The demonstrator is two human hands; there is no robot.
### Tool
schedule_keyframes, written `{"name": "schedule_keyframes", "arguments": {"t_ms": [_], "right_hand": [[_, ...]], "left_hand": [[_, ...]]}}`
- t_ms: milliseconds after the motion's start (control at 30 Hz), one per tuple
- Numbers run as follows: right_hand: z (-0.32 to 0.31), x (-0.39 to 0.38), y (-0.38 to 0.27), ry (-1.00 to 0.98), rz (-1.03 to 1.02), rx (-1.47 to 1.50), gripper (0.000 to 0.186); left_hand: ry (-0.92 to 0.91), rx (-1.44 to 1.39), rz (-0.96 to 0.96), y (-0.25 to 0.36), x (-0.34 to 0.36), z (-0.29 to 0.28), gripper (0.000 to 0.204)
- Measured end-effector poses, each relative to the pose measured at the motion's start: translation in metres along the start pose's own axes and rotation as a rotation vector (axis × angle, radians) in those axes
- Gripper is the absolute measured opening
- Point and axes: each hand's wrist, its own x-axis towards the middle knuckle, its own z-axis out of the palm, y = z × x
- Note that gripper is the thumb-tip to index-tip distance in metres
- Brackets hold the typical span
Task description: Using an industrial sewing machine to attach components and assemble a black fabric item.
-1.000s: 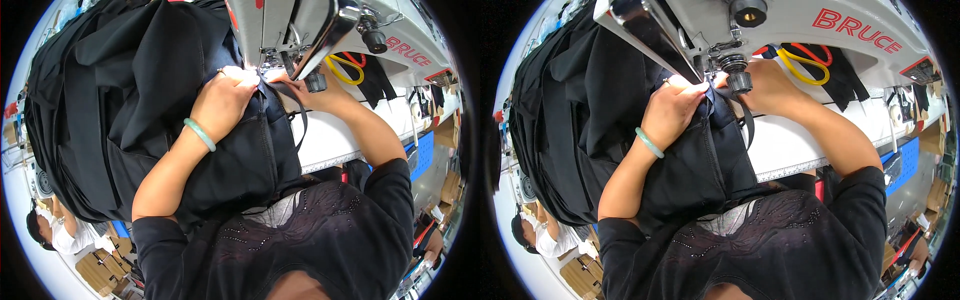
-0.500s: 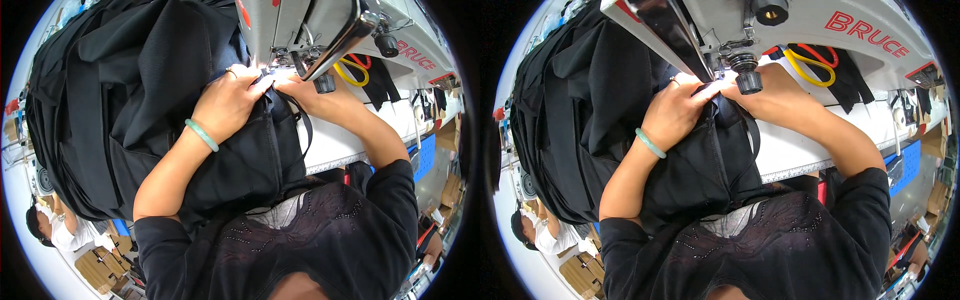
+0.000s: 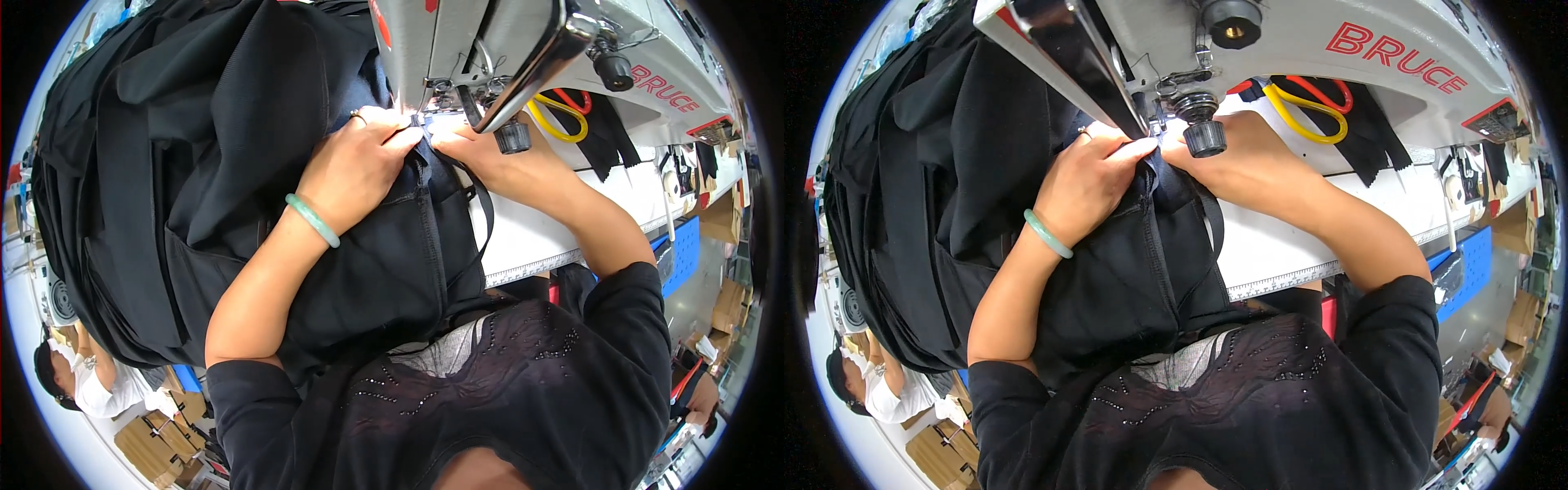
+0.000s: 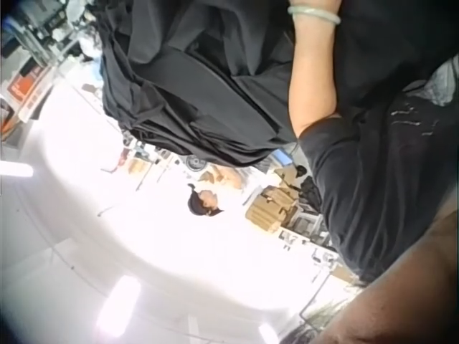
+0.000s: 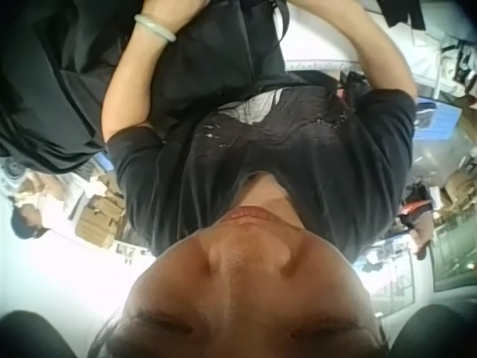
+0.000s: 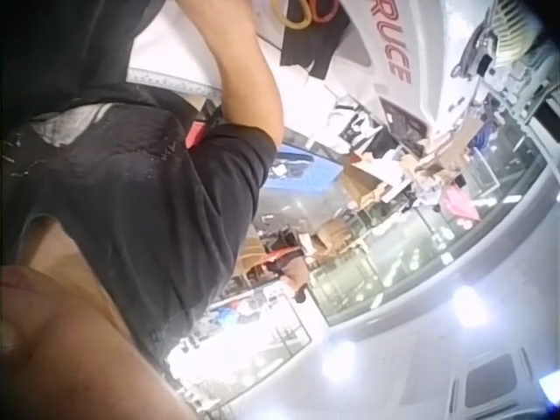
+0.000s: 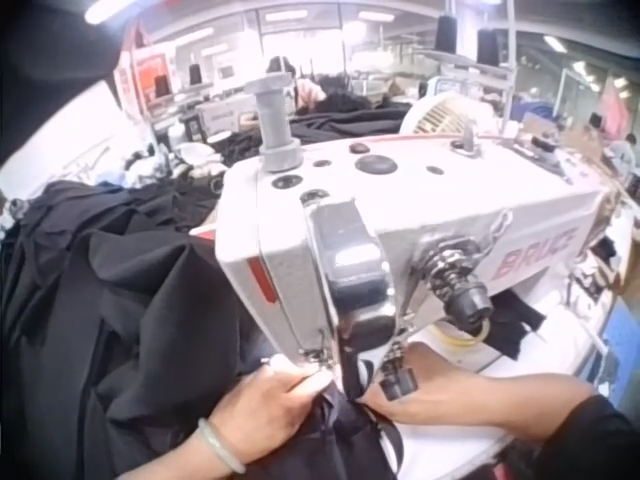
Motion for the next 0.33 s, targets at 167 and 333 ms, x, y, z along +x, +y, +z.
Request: {"name": "schedule_keyframes", "arguments": {"t_ms": [167,333], "right_hand": [[0.0038,-0.0002,0.0044,-0.049,0.025,0.004,0.021],[0.0075,-0.001,0.0084,-0.016,0.001,-0.036,0.028]], "left_hand": [[0.051,-0.046,0.058,-0.005,0.001,0.0021,0.024],[0.051,-0.043,0.013,-0.0078,0.0019,0.0048,0.027]]}}
